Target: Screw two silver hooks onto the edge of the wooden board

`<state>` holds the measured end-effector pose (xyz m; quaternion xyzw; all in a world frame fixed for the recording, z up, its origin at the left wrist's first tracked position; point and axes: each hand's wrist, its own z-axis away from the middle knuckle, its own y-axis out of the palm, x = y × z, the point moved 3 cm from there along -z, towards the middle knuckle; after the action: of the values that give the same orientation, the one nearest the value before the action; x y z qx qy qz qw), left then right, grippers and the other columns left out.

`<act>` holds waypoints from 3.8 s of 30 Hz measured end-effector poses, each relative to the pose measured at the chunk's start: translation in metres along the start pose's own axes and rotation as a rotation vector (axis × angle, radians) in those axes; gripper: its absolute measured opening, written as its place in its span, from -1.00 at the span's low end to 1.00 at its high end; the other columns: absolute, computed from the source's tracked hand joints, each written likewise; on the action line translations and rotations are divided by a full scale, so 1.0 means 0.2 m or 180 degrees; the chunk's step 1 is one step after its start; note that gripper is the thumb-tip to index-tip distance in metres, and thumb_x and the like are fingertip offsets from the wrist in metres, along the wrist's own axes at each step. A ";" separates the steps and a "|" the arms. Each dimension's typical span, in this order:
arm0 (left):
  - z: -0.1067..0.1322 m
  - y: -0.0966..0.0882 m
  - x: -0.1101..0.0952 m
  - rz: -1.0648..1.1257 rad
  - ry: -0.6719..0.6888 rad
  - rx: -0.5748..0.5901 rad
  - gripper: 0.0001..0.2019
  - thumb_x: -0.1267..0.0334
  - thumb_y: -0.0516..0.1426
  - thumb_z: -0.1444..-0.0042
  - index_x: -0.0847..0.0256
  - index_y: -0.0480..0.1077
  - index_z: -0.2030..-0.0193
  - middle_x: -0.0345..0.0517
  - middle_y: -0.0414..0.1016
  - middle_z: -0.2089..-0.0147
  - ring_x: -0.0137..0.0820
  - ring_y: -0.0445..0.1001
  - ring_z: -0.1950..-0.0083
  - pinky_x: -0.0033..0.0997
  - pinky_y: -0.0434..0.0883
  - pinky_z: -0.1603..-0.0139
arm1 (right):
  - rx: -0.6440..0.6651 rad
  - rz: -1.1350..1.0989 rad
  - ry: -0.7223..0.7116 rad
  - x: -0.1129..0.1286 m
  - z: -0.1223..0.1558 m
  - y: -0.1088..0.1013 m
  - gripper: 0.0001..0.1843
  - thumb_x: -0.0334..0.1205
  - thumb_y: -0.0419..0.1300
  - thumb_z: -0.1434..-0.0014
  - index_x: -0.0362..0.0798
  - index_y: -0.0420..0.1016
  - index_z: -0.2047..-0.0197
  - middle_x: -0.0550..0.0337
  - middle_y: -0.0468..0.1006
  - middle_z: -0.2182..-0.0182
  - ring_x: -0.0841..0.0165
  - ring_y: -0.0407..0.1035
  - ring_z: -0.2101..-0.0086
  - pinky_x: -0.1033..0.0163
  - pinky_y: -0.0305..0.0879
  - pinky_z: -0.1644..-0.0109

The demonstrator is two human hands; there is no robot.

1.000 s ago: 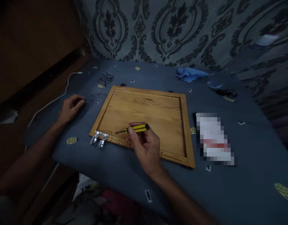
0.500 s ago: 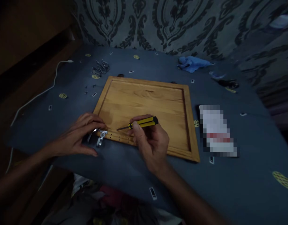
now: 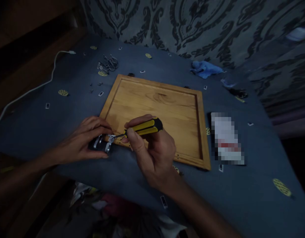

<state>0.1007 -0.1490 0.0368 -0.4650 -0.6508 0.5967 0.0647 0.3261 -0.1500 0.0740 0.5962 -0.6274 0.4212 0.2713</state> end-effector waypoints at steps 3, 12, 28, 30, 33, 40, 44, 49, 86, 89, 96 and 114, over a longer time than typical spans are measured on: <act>0.00 0.01 0.00 0.0002 0.0010 -0.0016 -0.47 -0.20 0.18 -0.36 0.19 0.40 -0.22 0.03 0.50 -0.09 -0.14 0.42 -0.13 -0.09 0.31 -0.19 | 0.0120 -0.0030 -0.0051 0.01 -0.01 0.02 -0.92 -0.26 0.21 -0.46 0.04 0.55 0.08 0.20 0.58 0.20 0.43 0.57 0.39 0.28 0.50 0.38; 0.01 0.01 0.01 -0.0009 0.0065 -0.0055 -0.49 -0.20 0.17 -0.37 0.18 0.41 -0.20 0.02 0.49 -0.08 -0.13 0.43 -0.12 -0.10 0.32 -0.14 | 0.0175 -0.0130 0.0007 -0.02 -0.01 0.05 -0.93 -0.30 0.20 -0.46 0.03 0.51 0.08 0.24 0.56 0.21 0.46 0.57 0.40 0.30 0.48 0.38; 0.00 0.00 0.00 -0.0050 0.0062 -0.0027 -0.51 -0.16 0.21 -0.35 0.19 0.43 -0.19 0.00 0.51 -0.06 -0.13 0.44 -0.11 -0.11 0.32 -0.13 | 0.0323 -0.0047 0.0020 -0.02 -0.01 0.07 -0.95 -0.31 0.21 -0.44 0.03 0.48 0.10 0.25 0.58 0.23 0.45 0.54 0.41 0.28 0.48 0.38; 0.00 0.00 0.00 -0.0052 0.0066 -0.0031 -0.51 -0.16 0.20 -0.36 0.18 0.42 -0.20 0.00 0.51 -0.06 -0.14 0.44 -0.11 -0.11 0.32 -0.13 | 0.0336 -0.0008 0.0053 -0.01 -0.01 0.07 -0.95 -0.31 0.21 -0.44 0.02 0.49 0.07 0.24 0.58 0.23 0.44 0.55 0.38 0.29 0.48 0.37; 0.00 0.00 0.00 -0.0044 0.0050 -0.0036 -0.51 -0.15 0.22 -0.35 0.16 0.43 -0.22 -0.01 0.51 -0.07 -0.14 0.43 -0.12 -0.11 0.32 -0.15 | 0.0337 0.0140 0.0056 -0.01 -0.01 0.07 -0.95 -0.31 0.22 -0.44 0.01 0.50 0.06 0.23 0.57 0.24 0.41 0.55 0.35 0.27 0.49 0.34; 0.00 0.00 0.00 -0.0061 -0.0042 0.0069 -0.53 -0.12 0.25 -0.33 0.17 0.44 -0.19 0.00 0.50 -0.08 -0.11 0.42 -0.15 -0.10 0.34 -0.17 | 0.0349 0.0501 -0.0457 0.02 -0.05 0.09 -0.85 -0.36 0.35 -0.31 0.03 0.47 0.23 0.27 0.57 0.36 0.36 0.52 0.34 0.23 0.45 0.30; 0.00 0.00 0.00 -0.0058 -0.0086 0.0105 -0.56 -0.14 0.24 -0.33 0.16 0.45 -0.13 0.01 0.50 -0.09 -0.10 0.42 -0.16 -0.07 0.35 -0.19 | 0.0420 0.0165 0.0092 0.02 -0.07 0.10 -0.82 -0.27 0.41 -0.27 0.04 0.47 0.25 0.30 0.56 0.37 0.41 0.47 0.46 0.26 0.44 0.41; 0.01 0.01 0.01 0.0058 -0.0105 0.0066 -0.55 -0.16 0.23 -0.33 0.13 0.47 -0.13 0.02 0.51 -0.12 -0.07 0.43 -0.18 0.00 0.36 -0.23 | 0.0868 -0.0074 0.0605 0.06 -0.12 0.08 -0.77 -0.10 0.42 -0.29 0.11 0.57 0.02 0.24 0.63 0.28 0.36 0.52 0.40 0.23 0.53 0.37; 0.00 0.01 0.00 0.0089 -0.0096 0.0032 -0.53 -0.12 0.27 -0.32 0.13 0.45 -0.20 0.00 0.52 -0.08 -0.09 0.44 -0.14 -0.03 0.35 -0.18 | 0.0069 0.0485 -0.0065 0.00 -0.06 0.05 -0.87 -0.17 0.43 -0.27 0.09 0.56 0.25 0.23 0.60 0.33 0.30 0.53 0.41 0.11 0.48 0.31; 0.00 0.00 0.00 0.0065 -0.0077 0.0011 -0.53 -0.11 0.27 -0.32 0.13 0.45 -0.22 0.01 0.52 -0.07 -0.07 0.44 -0.15 -0.03 0.36 -0.17 | 0.0135 0.0443 -0.0124 -0.01 -0.06 0.06 -0.88 -0.23 0.44 -0.26 0.06 0.57 0.25 0.22 0.60 0.32 0.31 0.53 0.39 0.14 0.47 0.33; 0.01 0.00 0.01 -0.0015 -0.0079 0.0061 -0.54 -0.15 0.22 -0.35 0.12 0.44 -0.19 0.02 0.51 -0.11 -0.09 0.44 -0.17 -0.03 0.36 -0.20 | 0.0144 0.0266 -0.0073 -0.02 -0.06 0.07 -0.85 -0.30 0.40 -0.28 0.03 0.54 0.31 0.22 0.59 0.30 0.35 0.52 0.36 0.19 0.46 0.26; 0.01 0.01 0.00 -0.0016 0.0019 -0.0099 -0.56 -0.10 0.23 -0.35 0.13 0.42 -0.19 -0.02 0.49 -0.03 -0.12 0.42 -0.10 -0.09 0.38 -0.14 | 0.0971 0.0179 0.0162 0.02 -0.17 0.14 -0.84 -0.14 0.41 -0.30 0.00 0.55 0.21 0.22 0.63 0.32 0.34 0.55 0.36 0.24 0.50 0.31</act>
<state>0.1003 -0.1503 0.0336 -0.4661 -0.6610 0.5849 0.0610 0.2936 -0.1257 0.0892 0.6018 -0.5656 0.5339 0.1815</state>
